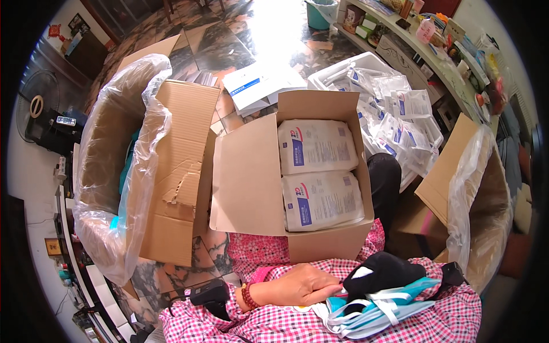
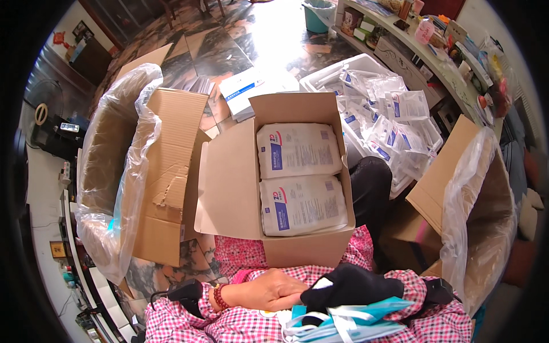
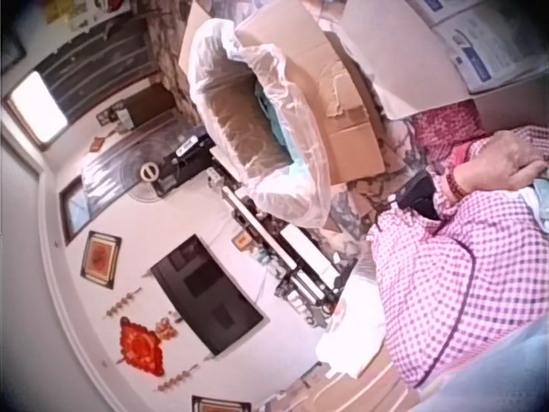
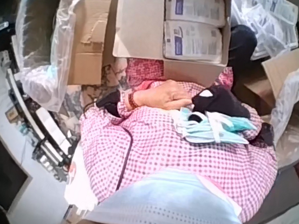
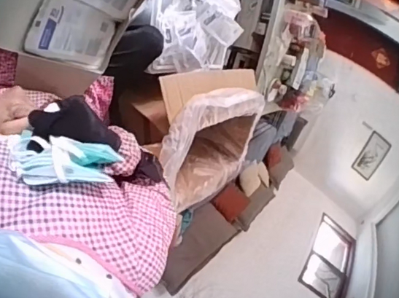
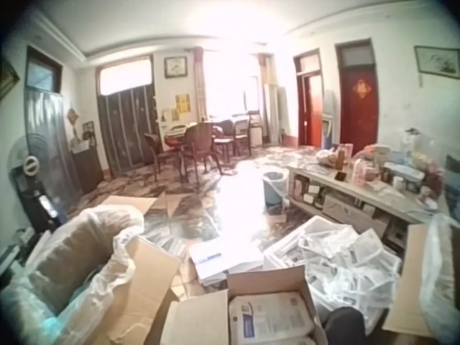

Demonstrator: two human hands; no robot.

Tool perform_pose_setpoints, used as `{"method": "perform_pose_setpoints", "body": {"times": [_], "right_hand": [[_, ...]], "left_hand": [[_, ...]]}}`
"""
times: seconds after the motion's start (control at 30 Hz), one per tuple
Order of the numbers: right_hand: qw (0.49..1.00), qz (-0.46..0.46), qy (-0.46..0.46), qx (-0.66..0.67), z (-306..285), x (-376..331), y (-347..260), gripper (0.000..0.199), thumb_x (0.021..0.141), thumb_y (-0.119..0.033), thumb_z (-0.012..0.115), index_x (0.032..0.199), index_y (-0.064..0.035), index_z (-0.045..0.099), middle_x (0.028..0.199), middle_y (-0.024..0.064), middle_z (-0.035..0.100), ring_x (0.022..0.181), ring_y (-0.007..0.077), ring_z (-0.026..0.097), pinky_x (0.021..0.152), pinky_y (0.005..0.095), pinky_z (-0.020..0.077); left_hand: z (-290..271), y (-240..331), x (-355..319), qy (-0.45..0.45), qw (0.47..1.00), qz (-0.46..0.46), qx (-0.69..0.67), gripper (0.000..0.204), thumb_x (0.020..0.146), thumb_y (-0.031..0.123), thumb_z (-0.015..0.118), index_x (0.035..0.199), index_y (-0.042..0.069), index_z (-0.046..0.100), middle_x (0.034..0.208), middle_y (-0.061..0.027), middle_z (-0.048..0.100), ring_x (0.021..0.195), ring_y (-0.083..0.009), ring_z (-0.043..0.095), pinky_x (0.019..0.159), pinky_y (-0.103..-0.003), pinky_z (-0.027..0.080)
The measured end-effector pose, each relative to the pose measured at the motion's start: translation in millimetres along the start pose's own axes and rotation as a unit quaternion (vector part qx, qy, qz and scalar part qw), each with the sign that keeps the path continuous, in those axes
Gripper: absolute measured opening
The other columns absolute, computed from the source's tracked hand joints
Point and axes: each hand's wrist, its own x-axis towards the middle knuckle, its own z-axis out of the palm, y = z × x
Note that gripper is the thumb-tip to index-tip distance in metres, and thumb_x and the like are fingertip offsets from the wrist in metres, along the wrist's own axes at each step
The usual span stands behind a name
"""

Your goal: Organizing and packing teal medical masks into boxes.

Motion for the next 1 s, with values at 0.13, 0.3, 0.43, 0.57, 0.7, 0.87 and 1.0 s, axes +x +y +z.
{"method": "perform_pose_setpoints", "body": {"times": [0.13,0.3,0.43,0.57,0.7,0.87,1.0], "right_hand": [[0.998,0.043,-0.003,0.034,-9.5,-15.7,-1.6,0.014,0.091,-0.010,0.072,0.104,-0.0082,0.075,0.086,0.0063,0.069,0.077,0.0196,0.067,0.070,0.0292,0.0531],[0.995,0.076,0.025,0.064,-15.4,-21.6,-3.4,0.010,0.092,-0.012,0.072,0.100,-0.0068,0.074,0.084,0.0055,0.069,0.076,0.0179,0.067,0.070,0.0289,0.0533],[0.992,0.087,0.058,0.077,-12.4,-20.2,-4.9,0.009,0.093,-0.014,0.072,0.097,-0.0058,0.074,0.083,0.0048,0.069,0.075,0.0166,0.067,0.069,0.0287,0.0536],[0.986,0.086,0.113,0.082,0.9,-7.4,-7.7,0.011,0.094,-0.015,0.072,0.094,-0.0047,0.074,0.081,0.0041,0.070,0.075,0.0152,0.067,0.069,0.0286,0.0538],[0.987,0.033,0.153,0.031,29.2,21.4,-13.3,0.014,0.095,-0.017,0.072,0.090,-0.0036,0.074,0.080,0.0034,0.070,0.074,0.0139,0.067,0.069,0.0284,0.0541],[0.979,-0.136,0.097,-0.119,33.1,44.8,-24.8,0.020,0.087,-0.007,0.074,0.107,-0.0095,0.076,0.090,0.0080,0.068,0.079,0.0238,0.068,0.068,0.0308,0.0524],[0.984,-0.126,0.079,-0.097,31.7,46.7,-30.5,0.014,0.087,-0.010,0.076,0.101,-0.0065,0.075,0.086,0.0087,0.069,0.075,0.0234,0.069,0.067,0.0318,0.0525]], "left_hand": [[-11.3,18.3,-12.7,0.001,0.999,-0.008,0.042,0.029,0.104,0.024,0.052,0.086,0.005,0.066,0.072,-0.0100,0.063,0.061,-0.0291,0.060,0.055,-0.040,0.047],[-21.5,27.9,-29.4,0.035,0.997,-0.002,0.066,0.025,0.101,0.020,0.058,0.084,0.003,0.062,0.073,-0.0089,0.058,0.062,-0.0260,0.060,0.055,-0.037,0.046],[-20.2,23.8,-43.4,0.055,0.998,-0.018,0.033,0.022,0.100,0.017,0.059,0.085,0.002,0.063,0.072,-0.0102,0.057,0.063,-0.0268,0.060,0.056,-0.036,0.047],[-17.4,17.5,-47.2,0.064,0.998,-0.021,0.004,0.020,0.101,0.016,0.058,0.089,0.000,0.062,0.074,-0.0112,0.058,0.066,-0.0262,0.060,0.060,-0.035,0.047],[-19.0,6.4,-30.9,0.141,0.980,-0.063,-0.128,0.020,0.102,0.018,0.056,0.095,0.001,0.062,0.077,-0.0113,0.060,0.068,-0.0217,0.061,0.064,-0.033,0.048],[-21.3,9.5,-6.5,0.239,0.933,-0.077,-0.257,0.021,0.105,0.018,0.052,0.099,-0.001,0.060,0.083,-0.0125,0.060,0.075,-0.0207,0.061,0.068,-0.034,0.049],[-27.5,6.3,-7.0,0.229,0.969,-0.051,-0.074,0.022,0.105,0.019,0.052,0.094,0.001,0.058,0.081,-0.0154,0.057,0.074,-0.0307,0.060,0.067,-0.037,0.048]]}}
